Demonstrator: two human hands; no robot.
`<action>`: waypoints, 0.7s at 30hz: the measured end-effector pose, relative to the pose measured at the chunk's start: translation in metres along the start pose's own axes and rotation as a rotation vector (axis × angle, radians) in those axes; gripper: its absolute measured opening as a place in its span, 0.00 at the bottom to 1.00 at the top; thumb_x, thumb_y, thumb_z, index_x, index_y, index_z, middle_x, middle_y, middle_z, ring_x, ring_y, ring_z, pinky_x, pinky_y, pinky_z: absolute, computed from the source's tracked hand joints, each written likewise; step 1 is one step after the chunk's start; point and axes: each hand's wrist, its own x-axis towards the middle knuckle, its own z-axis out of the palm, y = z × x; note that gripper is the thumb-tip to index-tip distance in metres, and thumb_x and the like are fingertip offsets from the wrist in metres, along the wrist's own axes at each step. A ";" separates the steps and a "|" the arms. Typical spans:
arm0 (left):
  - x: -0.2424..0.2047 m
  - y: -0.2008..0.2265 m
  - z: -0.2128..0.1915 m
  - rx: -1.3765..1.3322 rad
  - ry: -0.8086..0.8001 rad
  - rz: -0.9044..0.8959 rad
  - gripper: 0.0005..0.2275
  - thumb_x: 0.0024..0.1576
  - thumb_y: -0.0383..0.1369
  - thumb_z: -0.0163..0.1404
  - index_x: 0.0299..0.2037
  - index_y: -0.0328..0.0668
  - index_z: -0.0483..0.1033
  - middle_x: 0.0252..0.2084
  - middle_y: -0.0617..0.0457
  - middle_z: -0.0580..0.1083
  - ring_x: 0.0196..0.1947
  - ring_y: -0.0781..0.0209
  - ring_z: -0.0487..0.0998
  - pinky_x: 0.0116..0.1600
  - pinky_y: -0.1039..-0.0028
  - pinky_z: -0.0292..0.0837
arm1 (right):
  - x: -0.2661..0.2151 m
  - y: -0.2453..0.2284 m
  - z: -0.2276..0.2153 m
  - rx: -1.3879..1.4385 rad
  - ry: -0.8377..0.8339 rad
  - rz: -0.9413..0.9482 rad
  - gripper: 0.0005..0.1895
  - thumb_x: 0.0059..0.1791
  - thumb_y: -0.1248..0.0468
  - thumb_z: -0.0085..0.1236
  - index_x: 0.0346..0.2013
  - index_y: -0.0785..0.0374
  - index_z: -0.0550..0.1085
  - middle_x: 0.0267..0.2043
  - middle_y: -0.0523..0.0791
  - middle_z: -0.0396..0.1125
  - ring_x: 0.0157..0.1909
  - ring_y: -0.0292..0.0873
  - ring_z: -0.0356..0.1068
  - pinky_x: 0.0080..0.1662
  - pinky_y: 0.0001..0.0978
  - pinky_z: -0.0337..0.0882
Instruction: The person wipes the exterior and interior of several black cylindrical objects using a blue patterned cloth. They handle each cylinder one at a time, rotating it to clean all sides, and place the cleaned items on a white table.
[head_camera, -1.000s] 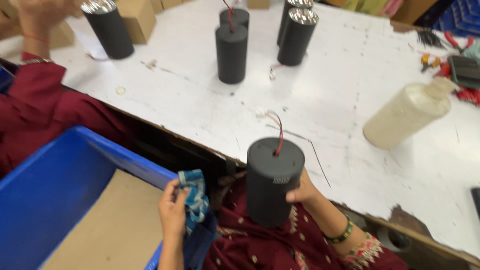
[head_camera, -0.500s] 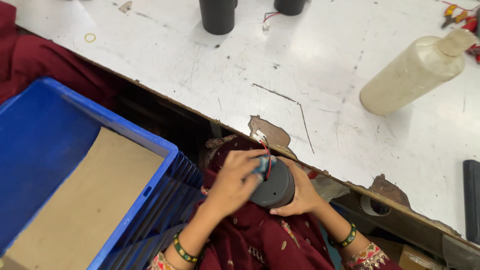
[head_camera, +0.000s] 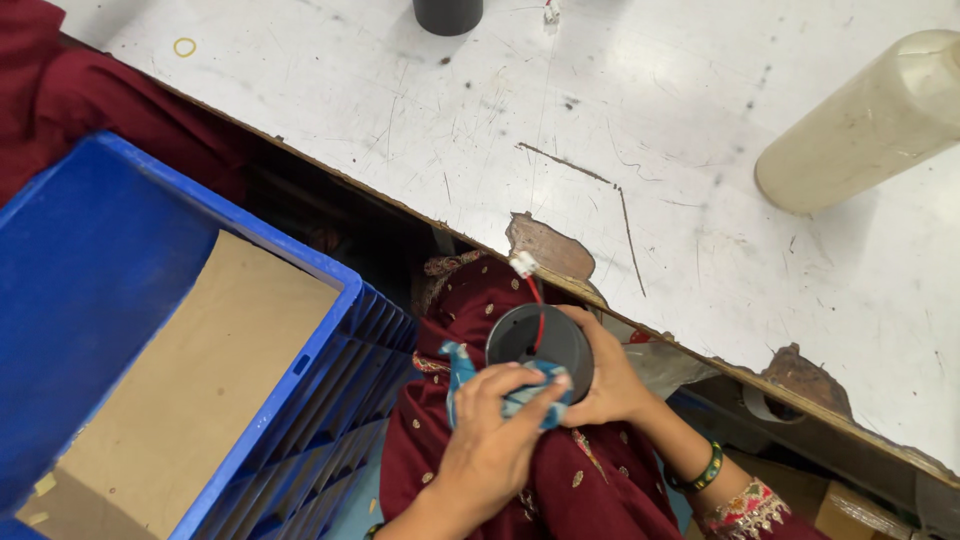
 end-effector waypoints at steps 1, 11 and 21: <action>0.003 0.003 0.003 -0.010 0.006 0.026 0.20 0.58 0.26 0.52 0.62 0.48 0.76 0.56 0.53 0.71 0.61 0.51 0.70 0.62 0.60 0.60 | 0.001 -0.001 0.001 -0.005 -0.001 0.013 0.59 0.28 0.47 0.76 0.66 0.68 0.60 0.59 0.51 0.69 0.60 0.47 0.73 0.61 0.39 0.72; 0.071 -0.024 -0.002 0.072 -0.001 -0.183 0.14 0.59 0.31 0.52 0.55 0.50 0.79 0.53 0.61 0.75 0.57 0.52 0.67 0.60 0.60 0.56 | -0.017 -0.003 0.002 -0.094 0.019 -0.049 0.62 0.28 0.47 0.79 0.67 0.68 0.58 0.61 0.54 0.67 0.62 0.51 0.72 0.62 0.42 0.70; 0.001 -0.001 0.005 0.045 -0.122 0.277 0.18 0.64 0.34 0.51 0.64 0.46 0.74 0.69 0.57 0.70 0.63 0.53 0.68 0.65 0.63 0.57 | -0.019 0.012 0.000 0.038 0.069 0.045 0.59 0.28 0.47 0.77 0.67 0.66 0.59 0.62 0.53 0.67 0.63 0.47 0.71 0.64 0.42 0.70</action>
